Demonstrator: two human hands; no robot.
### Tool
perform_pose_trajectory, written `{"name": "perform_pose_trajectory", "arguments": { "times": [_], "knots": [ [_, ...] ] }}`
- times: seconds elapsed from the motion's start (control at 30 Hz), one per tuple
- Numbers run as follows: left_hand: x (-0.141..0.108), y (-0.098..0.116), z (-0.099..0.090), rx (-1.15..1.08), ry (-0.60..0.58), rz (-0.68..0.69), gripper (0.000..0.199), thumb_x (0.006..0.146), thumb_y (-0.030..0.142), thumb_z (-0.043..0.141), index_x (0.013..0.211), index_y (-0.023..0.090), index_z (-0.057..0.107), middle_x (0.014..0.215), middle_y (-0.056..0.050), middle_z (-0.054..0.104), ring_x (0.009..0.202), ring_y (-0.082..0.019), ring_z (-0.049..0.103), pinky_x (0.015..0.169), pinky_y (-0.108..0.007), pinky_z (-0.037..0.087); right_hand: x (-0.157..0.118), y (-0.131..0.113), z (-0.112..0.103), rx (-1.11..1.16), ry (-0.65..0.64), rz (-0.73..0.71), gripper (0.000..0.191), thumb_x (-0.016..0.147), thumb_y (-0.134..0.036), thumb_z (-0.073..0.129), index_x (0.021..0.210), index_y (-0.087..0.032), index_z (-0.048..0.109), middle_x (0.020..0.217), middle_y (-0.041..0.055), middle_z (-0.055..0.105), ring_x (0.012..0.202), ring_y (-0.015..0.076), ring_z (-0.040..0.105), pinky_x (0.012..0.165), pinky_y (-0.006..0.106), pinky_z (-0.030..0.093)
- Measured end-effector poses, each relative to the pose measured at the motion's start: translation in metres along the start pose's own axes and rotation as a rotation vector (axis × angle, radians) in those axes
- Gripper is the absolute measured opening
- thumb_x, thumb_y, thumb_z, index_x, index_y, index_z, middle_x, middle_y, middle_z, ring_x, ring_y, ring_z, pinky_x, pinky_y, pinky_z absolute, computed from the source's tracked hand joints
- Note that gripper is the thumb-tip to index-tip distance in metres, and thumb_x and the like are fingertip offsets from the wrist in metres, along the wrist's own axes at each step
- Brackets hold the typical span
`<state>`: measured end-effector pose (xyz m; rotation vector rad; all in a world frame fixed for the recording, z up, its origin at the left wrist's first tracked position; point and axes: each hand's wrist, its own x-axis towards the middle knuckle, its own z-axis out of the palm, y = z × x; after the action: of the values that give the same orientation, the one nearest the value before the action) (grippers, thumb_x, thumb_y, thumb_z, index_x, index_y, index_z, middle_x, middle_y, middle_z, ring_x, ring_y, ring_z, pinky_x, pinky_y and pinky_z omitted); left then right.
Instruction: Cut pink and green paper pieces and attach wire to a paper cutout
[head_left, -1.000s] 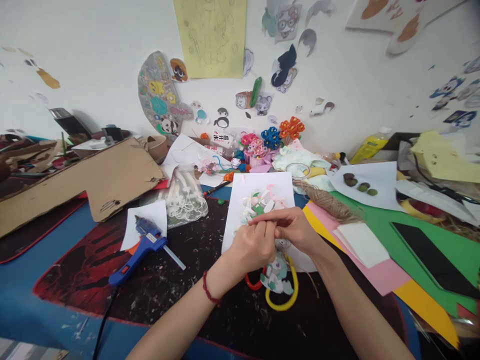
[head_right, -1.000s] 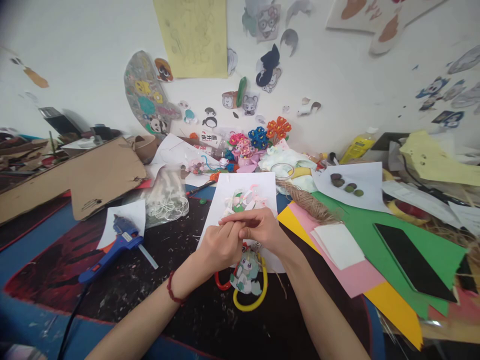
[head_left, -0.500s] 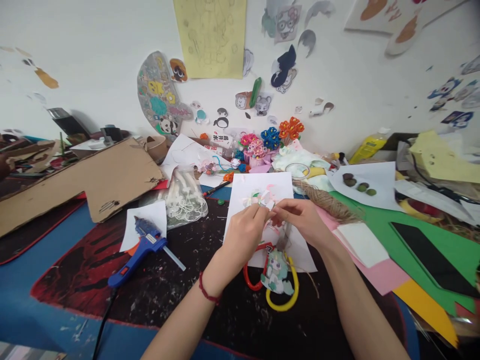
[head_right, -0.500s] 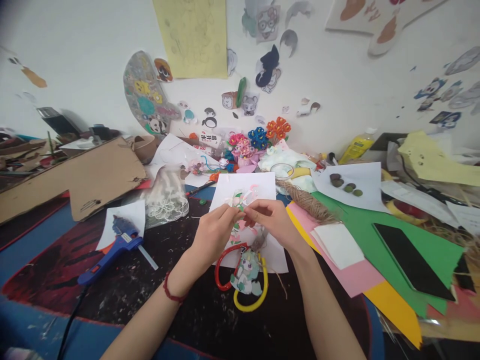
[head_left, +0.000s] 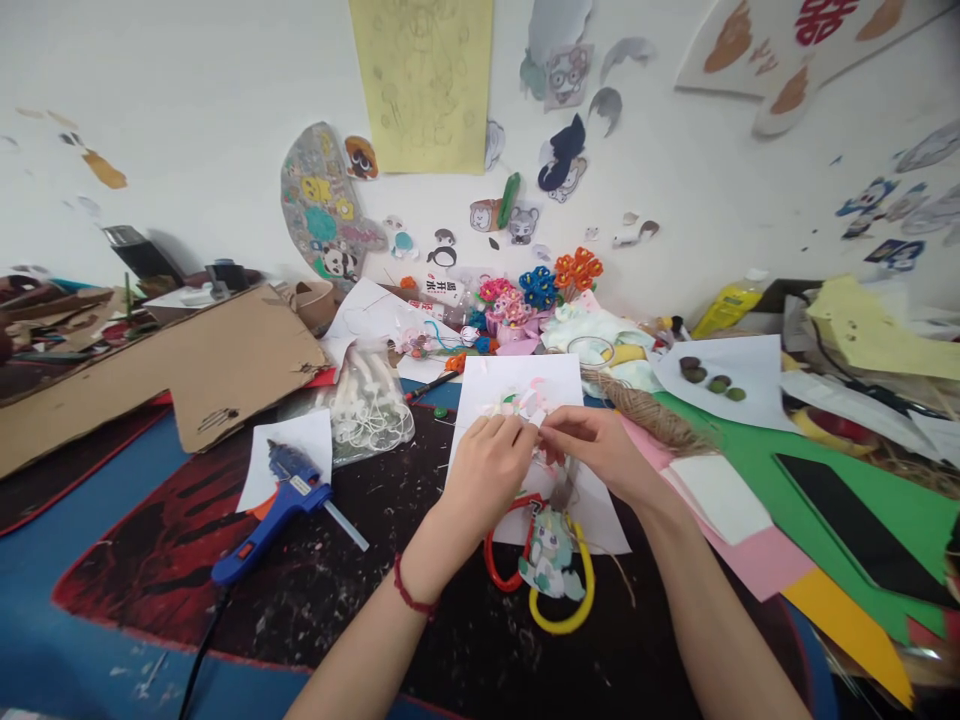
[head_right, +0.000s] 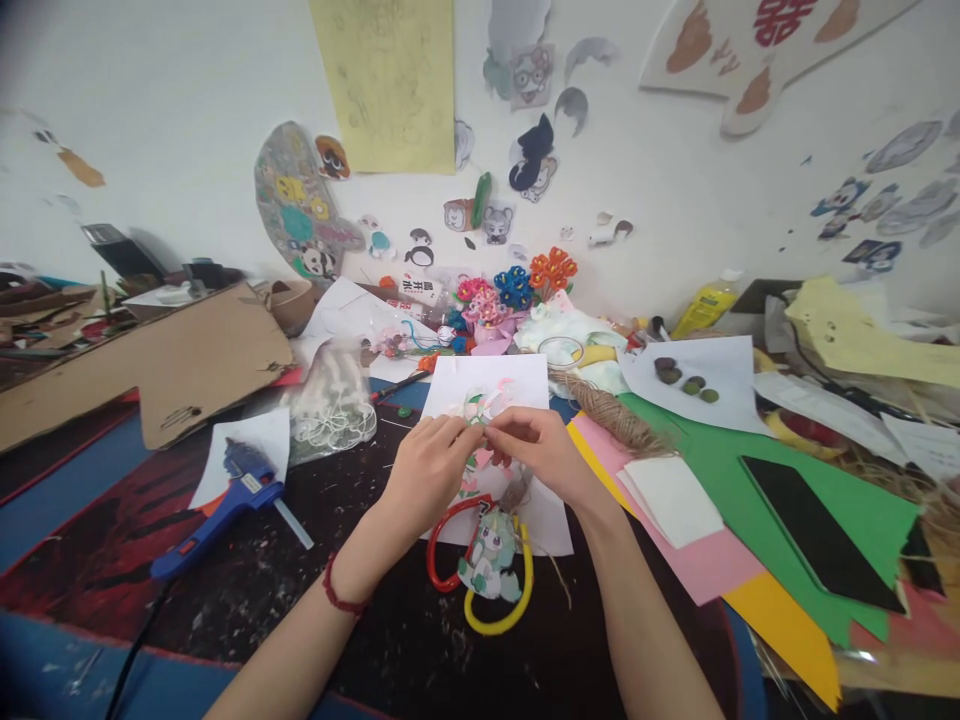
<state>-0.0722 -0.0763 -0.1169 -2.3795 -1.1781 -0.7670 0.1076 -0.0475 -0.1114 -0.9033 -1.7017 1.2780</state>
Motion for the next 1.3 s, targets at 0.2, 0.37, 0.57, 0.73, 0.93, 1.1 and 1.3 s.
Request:
{"name": "perform_pose_trajectory", "arguments": {
  "times": [0.2, 0.37, 0.57, 0.73, 0.93, 1.1, 1.3],
  "knots": [
    [-0.001, 0.000, 0.002, 0.051, 0.008, -0.066, 0.013, 0.092, 0.015, 0.049, 0.082, 0.018, 0.055, 0.076, -0.003, 0.057, 0.071, -0.019, 0.051, 0.064, -0.033, 0.034, 0.001, 0.003, -0.001, -0.084, 0.050, -0.015, 0.026, 0.082, -0.042, 0.068, 0.082, -0.016, 0.067, 0.069, 0.0006, 0.063, 0.060, 0.0121, 0.054, 0.058, 0.026, 0.044],
    [-0.003, -0.005, 0.004, 0.025, -0.004, -0.109, 0.013, 0.089, 0.010, 0.050, 0.082, 0.019, 0.055, 0.075, -0.004, 0.059, 0.073, -0.020, 0.051, 0.065, -0.035, 0.033, 0.001, 0.003, 0.002, -0.239, 0.101, -0.075, 0.025, 0.084, -0.043, 0.065, 0.087, -0.018, 0.068, 0.070, 0.0013, 0.065, 0.061, 0.0142, 0.056, 0.058, 0.027, 0.046],
    [-0.003, -0.009, 0.001, -0.041, -0.043, -0.153, 0.018, 0.083, 0.004, 0.048, 0.078, 0.018, 0.057, 0.071, -0.002, 0.061, 0.069, -0.019, 0.052, 0.063, -0.034, 0.033, 0.000, 0.003, 0.010, -0.579, 0.104, -0.317, 0.018, 0.091, -0.035, 0.056, 0.089, -0.021, 0.067, 0.081, 0.0033, 0.066, 0.071, 0.0158, 0.059, 0.066, 0.028, 0.046],
    [-0.002, -0.015, -0.005, -0.187, -0.158, -0.197, 0.021, 0.078, 0.003, 0.048, 0.072, 0.019, 0.059, 0.069, -0.002, 0.065, 0.069, -0.017, 0.058, 0.066, -0.032, 0.035, -0.002, 0.004, 0.013, -0.643, 0.025, -0.358, 0.019, 0.094, -0.032, 0.051, 0.090, -0.021, 0.067, 0.081, 0.0036, 0.066, 0.072, 0.0157, 0.058, 0.067, 0.028, 0.044],
    [-0.002, -0.023, -0.009, -0.287, -0.142, -0.200, 0.028, 0.076, -0.001, 0.045, 0.072, 0.020, 0.062, 0.068, 0.000, 0.066, 0.070, -0.015, 0.057, 0.068, -0.031, 0.035, -0.003, 0.000, 0.020, -0.517, 0.026, -0.335, 0.023, 0.093, -0.033, 0.054, 0.080, -0.020, 0.068, 0.069, 0.0025, 0.064, 0.063, 0.0148, 0.056, 0.061, 0.028, 0.043],
    [-0.002, -0.025, -0.011, -0.227, -0.056, -0.080, 0.029, 0.078, -0.002, 0.043, 0.070, 0.019, 0.061, 0.063, -0.001, 0.062, 0.069, -0.016, 0.053, 0.067, -0.032, 0.032, -0.004, -0.005, 0.023, -0.251, 0.030, -0.143, 0.023, 0.084, -0.040, 0.065, 0.080, -0.018, 0.070, 0.065, 0.0017, 0.064, 0.056, 0.0138, 0.056, 0.053, 0.026, 0.045],
    [-0.003, -0.024, -0.012, -0.322, -0.092, -0.143, 0.028, 0.072, -0.004, 0.043, 0.070, 0.018, 0.060, 0.066, 0.001, 0.064, 0.067, -0.014, 0.054, 0.068, -0.031, 0.032, -0.005, -0.003, 0.020, -0.255, -0.044, -0.141, 0.024, 0.089, -0.039, 0.059, 0.082, -0.019, 0.071, 0.070, 0.0021, 0.065, 0.059, 0.0139, 0.058, 0.057, 0.027, 0.047]
  ]
}}
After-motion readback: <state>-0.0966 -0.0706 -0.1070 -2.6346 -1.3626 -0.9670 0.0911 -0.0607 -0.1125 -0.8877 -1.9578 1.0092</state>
